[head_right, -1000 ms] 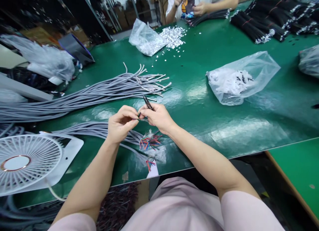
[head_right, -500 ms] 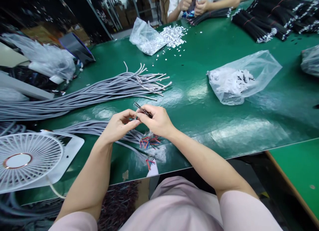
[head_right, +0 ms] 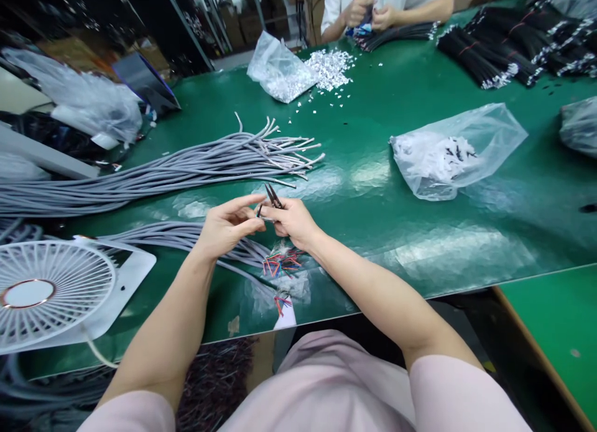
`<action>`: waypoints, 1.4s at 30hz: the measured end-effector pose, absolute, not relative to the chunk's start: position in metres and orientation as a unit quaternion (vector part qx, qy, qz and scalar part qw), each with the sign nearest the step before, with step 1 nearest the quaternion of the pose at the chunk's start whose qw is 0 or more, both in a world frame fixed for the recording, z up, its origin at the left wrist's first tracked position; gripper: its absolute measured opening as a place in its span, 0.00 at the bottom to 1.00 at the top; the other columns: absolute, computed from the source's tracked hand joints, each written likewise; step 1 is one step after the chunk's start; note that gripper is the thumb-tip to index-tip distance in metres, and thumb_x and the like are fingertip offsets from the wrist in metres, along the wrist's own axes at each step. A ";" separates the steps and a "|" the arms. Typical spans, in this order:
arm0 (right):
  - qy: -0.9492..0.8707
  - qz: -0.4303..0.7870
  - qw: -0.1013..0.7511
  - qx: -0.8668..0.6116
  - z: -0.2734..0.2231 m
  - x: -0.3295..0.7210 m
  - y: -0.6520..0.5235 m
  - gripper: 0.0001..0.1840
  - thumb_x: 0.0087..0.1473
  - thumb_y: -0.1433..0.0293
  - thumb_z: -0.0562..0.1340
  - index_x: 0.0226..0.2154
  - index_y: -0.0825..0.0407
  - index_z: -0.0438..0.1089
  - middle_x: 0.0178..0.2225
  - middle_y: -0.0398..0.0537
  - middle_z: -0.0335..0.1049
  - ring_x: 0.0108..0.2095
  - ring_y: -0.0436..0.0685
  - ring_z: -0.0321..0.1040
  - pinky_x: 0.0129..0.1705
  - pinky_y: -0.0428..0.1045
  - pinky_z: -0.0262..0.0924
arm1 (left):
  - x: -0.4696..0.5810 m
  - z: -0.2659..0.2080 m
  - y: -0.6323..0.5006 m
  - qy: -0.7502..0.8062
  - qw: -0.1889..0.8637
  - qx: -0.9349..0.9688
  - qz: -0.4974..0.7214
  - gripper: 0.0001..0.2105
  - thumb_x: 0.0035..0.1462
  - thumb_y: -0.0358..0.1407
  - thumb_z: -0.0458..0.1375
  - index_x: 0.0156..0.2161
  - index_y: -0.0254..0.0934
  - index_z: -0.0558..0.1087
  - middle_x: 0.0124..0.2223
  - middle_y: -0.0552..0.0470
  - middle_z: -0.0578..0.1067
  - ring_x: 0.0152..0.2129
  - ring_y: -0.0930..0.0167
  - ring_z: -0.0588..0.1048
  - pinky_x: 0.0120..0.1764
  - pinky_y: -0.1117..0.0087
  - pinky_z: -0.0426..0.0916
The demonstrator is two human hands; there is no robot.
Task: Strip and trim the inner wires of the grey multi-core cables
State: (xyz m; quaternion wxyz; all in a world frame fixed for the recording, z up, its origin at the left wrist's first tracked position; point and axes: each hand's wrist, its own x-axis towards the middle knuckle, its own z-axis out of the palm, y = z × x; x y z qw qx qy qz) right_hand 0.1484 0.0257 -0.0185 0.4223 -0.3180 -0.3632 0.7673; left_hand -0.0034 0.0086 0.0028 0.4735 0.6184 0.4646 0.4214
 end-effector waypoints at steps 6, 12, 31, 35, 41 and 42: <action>-0.495 0.658 0.430 -0.371 -0.019 0.160 0.030 0.16 0.42 0.59 0.68 0.24 0.54 0.67 0.16 0.35 0.55 0.16 0.43 0.46 0.18 0.43 0.40 | -0.005 0.002 0.012 0.480 0.479 0.609 0.411 0.14 0.41 0.40 0.68 0.35 0.35 0.80 0.22 0.52 0.76 0.18 0.73 0.73 0.22 0.75 0.68; -0.695 0.420 0.424 -0.401 -0.002 0.192 0.021 0.15 0.58 0.59 0.56 0.37 0.54 0.69 0.21 0.38 0.60 0.22 0.47 0.55 0.27 0.45 0.50 | -0.008 0.004 0.013 0.492 0.486 0.592 0.414 0.15 0.41 0.42 0.69 0.33 0.35 0.80 0.22 0.52 0.76 0.19 0.72 0.74 0.22 0.75 0.69; -0.852 0.176 0.384 -0.309 -0.023 0.189 0.019 0.20 0.62 0.60 0.55 0.49 0.53 0.72 0.34 0.50 0.75 0.32 0.52 0.71 0.35 0.45 0.62 | -0.016 0.005 0.012 0.484 0.554 0.587 0.338 0.15 0.40 0.40 0.70 0.33 0.31 0.80 0.25 0.50 0.78 0.21 0.73 0.73 0.27 0.75 0.70; -0.862 0.186 0.370 -0.293 -0.023 0.188 0.019 0.19 0.62 0.61 0.56 0.49 0.53 0.72 0.35 0.50 0.75 0.34 0.52 0.71 0.36 0.45 0.63 | -0.019 0.003 0.014 0.471 0.555 0.610 0.314 0.13 0.41 0.40 0.69 0.30 0.30 0.79 0.23 0.51 0.76 0.19 0.76 0.70 0.25 0.77 0.66; -0.881 0.216 0.343 -0.244 -0.023 0.190 0.022 0.18 0.61 0.61 0.56 0.50 0.51 0.71 0.35 0.49 0.75 0.35 0.52 0.71 0.37 0.45 0.62 | -0.020 0.000 0.014 0.445 0.605 0.607 0.258 0.15 0.41 0.41 0.69 0.30 0.30 0.78 0.23 0.51 0.75 0.20 0.74 0.72 0.27 0.73 0.69; -0.881 0.215 0.344 -0.242 -0.023 0.190 0.022 0.18 0.61 0.61 0.56 0.49 0.52 0.72 0.35 0.49 0.75 0.35 0.52 0.71 0.37 0.45 0.61 | -0.022 0.000 0.015 0.443 0.614 0.603 0.253 0.16 0.41 0.41 0.69 0.32 0.29 0.78 0.24 0.51 0.76 0.21 0.73 0.73 0.28 0.73 0.70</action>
